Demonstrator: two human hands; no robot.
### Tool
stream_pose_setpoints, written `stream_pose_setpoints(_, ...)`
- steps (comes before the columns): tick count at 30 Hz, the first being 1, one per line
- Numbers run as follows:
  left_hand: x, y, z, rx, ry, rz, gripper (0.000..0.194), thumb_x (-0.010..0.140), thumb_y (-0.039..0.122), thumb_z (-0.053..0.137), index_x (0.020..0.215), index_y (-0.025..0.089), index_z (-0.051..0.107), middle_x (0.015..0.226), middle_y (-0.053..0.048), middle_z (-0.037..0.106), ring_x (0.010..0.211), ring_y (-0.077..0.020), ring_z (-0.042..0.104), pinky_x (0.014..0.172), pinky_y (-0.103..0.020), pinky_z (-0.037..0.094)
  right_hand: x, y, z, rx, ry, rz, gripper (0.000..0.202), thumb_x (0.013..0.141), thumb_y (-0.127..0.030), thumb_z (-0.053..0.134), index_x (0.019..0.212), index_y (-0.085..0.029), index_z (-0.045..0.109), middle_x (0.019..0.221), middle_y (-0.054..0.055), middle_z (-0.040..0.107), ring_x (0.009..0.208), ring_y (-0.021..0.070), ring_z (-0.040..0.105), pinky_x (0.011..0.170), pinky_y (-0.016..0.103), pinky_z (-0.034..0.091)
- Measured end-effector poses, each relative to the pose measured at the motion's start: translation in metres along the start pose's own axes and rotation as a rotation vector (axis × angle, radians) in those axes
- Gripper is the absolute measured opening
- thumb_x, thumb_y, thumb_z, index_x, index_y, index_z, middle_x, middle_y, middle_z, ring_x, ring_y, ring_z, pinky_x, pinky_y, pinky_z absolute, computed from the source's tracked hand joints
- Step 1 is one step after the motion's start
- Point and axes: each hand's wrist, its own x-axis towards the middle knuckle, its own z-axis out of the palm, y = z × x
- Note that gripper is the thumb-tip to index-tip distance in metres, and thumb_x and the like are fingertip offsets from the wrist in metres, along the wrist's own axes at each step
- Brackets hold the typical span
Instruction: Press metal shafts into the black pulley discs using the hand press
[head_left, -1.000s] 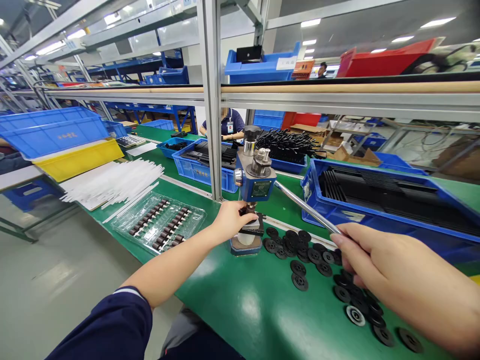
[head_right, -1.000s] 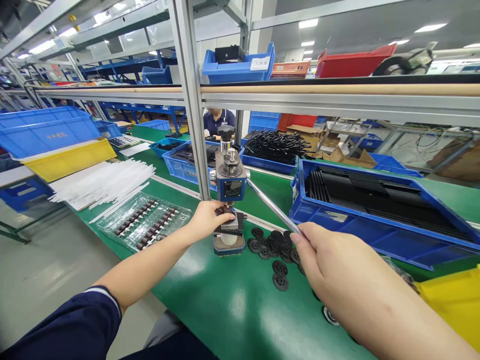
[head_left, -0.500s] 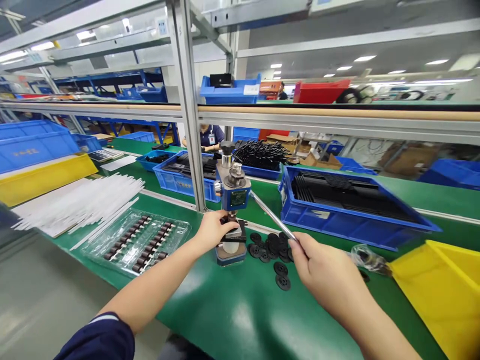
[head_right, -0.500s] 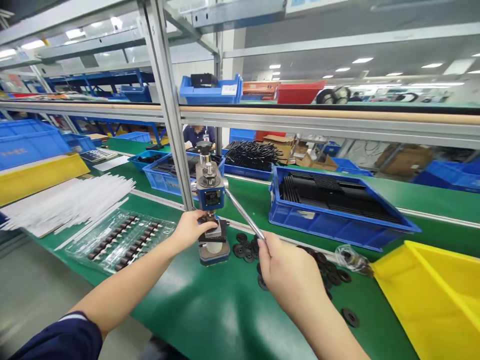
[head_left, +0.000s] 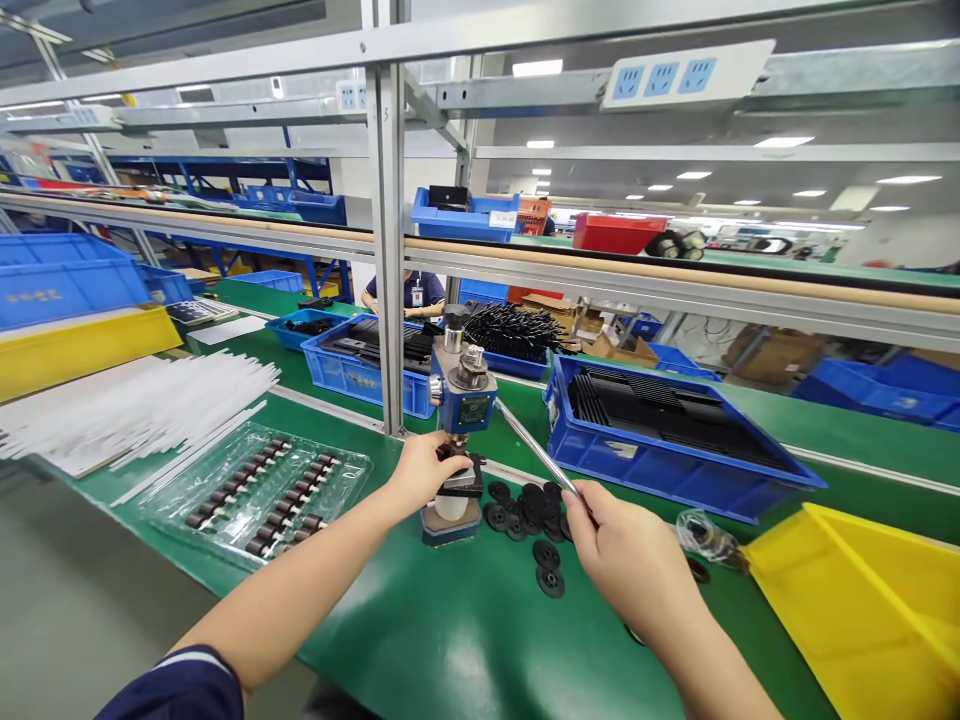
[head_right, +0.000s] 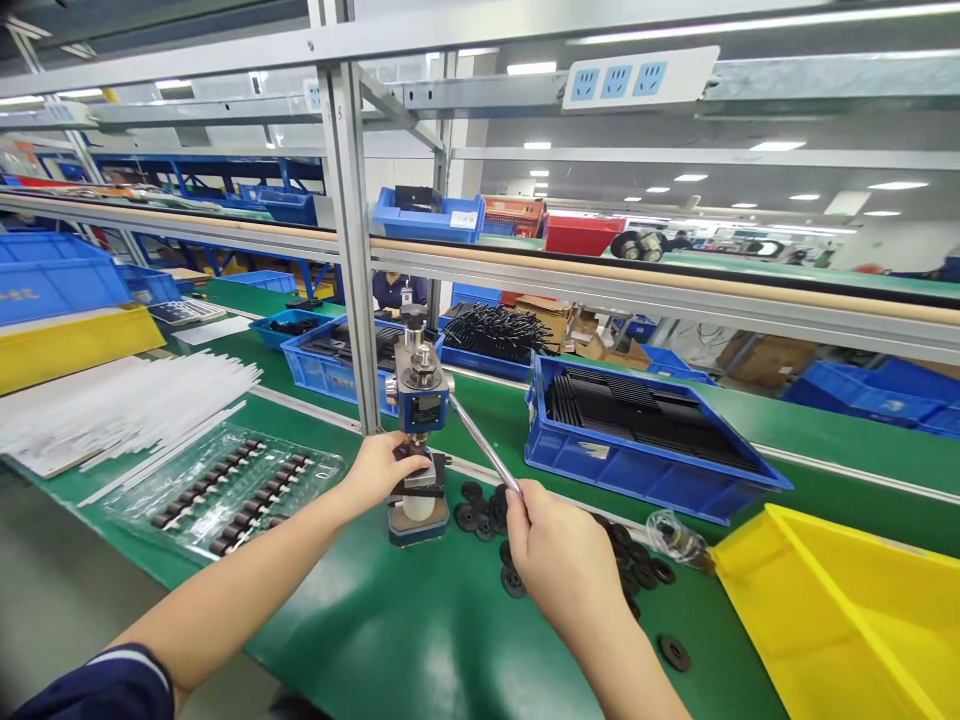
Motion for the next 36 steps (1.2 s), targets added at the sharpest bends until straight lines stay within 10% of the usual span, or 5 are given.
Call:
stream_pose_setpoints(27, -0.001, -0.005, 0.003, 0.059, -0.001, -0.006, 0.026, 0.074, 0.038, 0.070, 0.090, 0.017, 0.072, 0.087, -0.004, 0.074, 0.078, -0.0206, 0.065, 0.072, -0.030, 0.047, -0.011, 0.002, 0.052, -0.046, 0.298, -0.033, 0.032, 0.098, -0.036, 0.039, 0.096, -0.019, 0.066, 0.067, 0.001, 0.065, 0.052, 0.0131, 0.056, 0.050, 0.026, 0.024)
stream_pose_setpoints(36, -0.001, -0.002, 0.004, 0.057, 0.043, -0.009, 0.026, 0.072, 0.039, 0.073, 0.083, 0.016, 0.069, 0.079, -0.004, 0.072, 0.071, -0.0176, 0.062, 0.064, -0.027, 0.044, 0.001, 0.003, 0.016, 0.146, -0.096, 0.030, 0.032, 0.098, -0.043, 0.034, 0.083, -0.022, 0.053, 0.062, -0.001, 0.060, 0.054, 0.0161, 0.055, 0.051, 0.026, 0.029)
